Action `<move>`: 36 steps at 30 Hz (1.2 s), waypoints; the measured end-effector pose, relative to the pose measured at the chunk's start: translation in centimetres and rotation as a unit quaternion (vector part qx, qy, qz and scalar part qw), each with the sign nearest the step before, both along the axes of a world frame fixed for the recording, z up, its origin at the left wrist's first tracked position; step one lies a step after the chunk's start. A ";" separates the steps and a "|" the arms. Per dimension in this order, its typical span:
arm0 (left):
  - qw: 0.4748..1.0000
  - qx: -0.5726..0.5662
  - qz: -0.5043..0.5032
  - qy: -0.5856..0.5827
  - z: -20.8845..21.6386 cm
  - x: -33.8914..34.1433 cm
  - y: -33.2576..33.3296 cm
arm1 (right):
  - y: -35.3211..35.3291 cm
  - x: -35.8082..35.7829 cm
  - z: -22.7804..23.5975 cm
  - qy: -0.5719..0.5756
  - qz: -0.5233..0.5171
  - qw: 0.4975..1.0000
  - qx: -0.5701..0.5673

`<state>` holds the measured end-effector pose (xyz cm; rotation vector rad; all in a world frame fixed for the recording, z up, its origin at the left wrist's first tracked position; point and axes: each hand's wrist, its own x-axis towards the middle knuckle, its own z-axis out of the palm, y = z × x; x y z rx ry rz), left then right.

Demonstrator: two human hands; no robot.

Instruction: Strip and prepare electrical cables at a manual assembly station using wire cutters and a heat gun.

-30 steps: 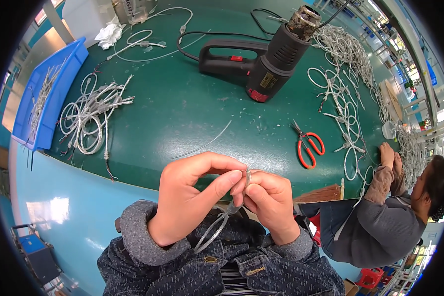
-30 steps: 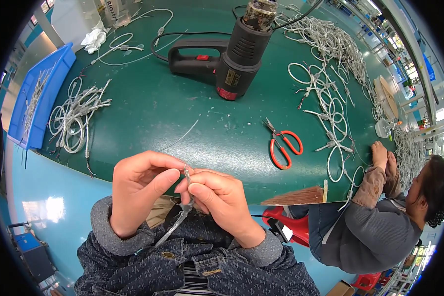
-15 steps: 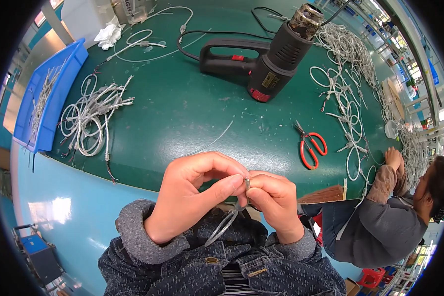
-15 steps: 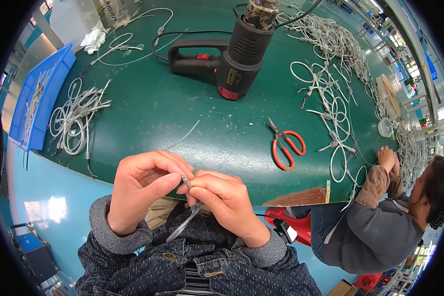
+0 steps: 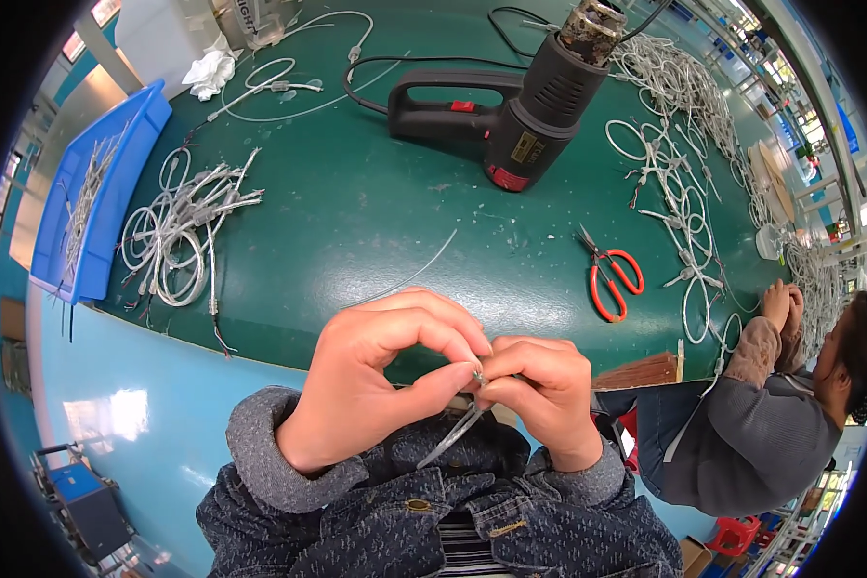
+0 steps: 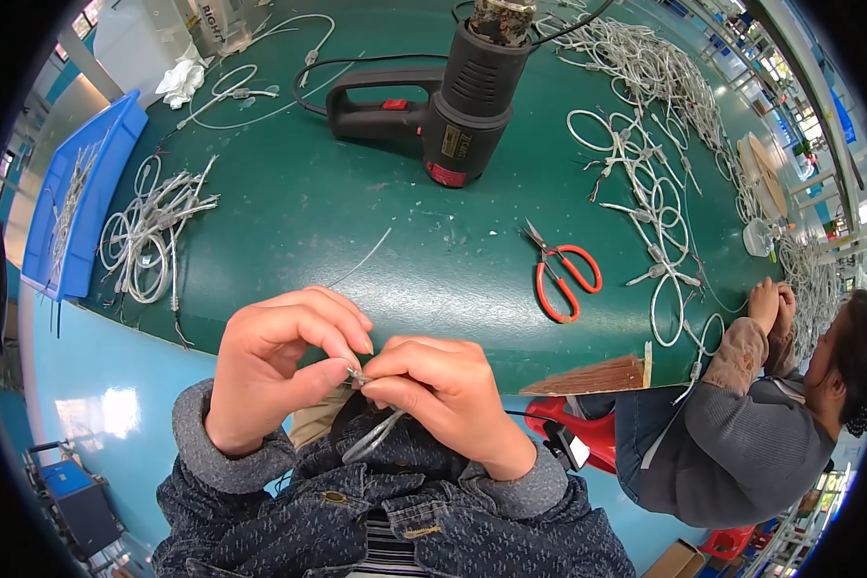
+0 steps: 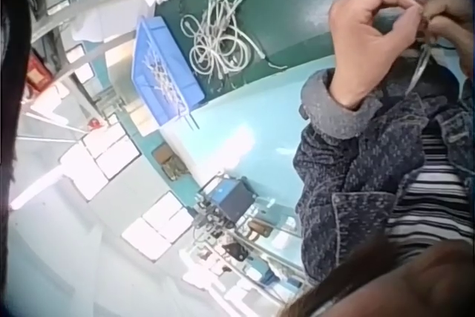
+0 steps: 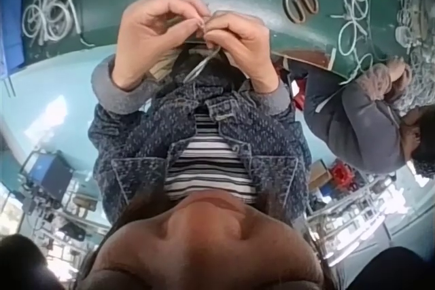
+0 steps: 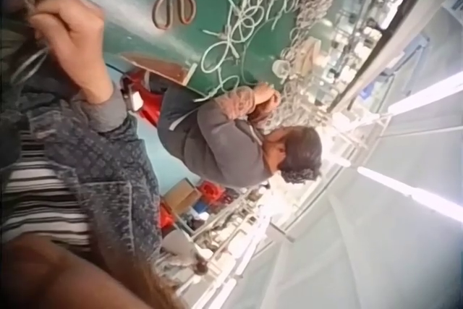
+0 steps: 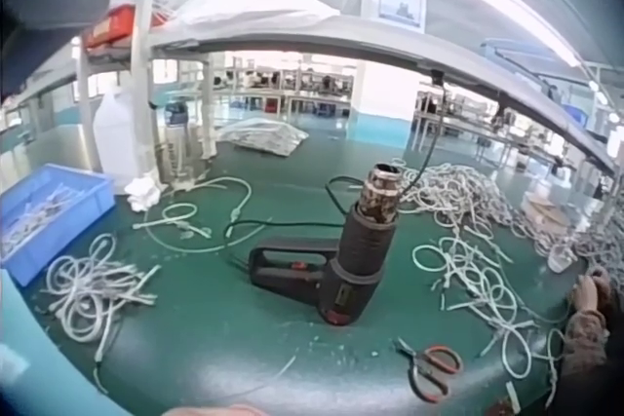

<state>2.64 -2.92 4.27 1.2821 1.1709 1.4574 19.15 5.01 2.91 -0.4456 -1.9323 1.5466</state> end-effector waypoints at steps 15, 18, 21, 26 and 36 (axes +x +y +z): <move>0.986 -0.074 -0.145 -0.016 -0.5 -1.3 0.5 | 0.3 0.2 -0.4 -0.006 0.054 0.998 0.016; 0.981 -0.089 -0.157 -0.074 -0.7 -1.2 0.4 | 0.4 0.3 -0.5 -0.001 0.051 0.998 0.028; 0.972 -0.107 -0.142 -0.157 -0.6 -0.1 0.2 | 0.3 0.3 -0.4 0.001 0.041 0.999 0.025; 0.981 -0.068 0.073 -0.166 -0.8 2.0 -0.4 | -0.4 -0.3 -0.1 -0.032 -0.081 0.996 0.018; 0.994 -0.046 0.104 -0.001 -1.5 1.8 -0.3 | -1.4 -1.3 0.4 -0.115 -0.200 0.945 0.231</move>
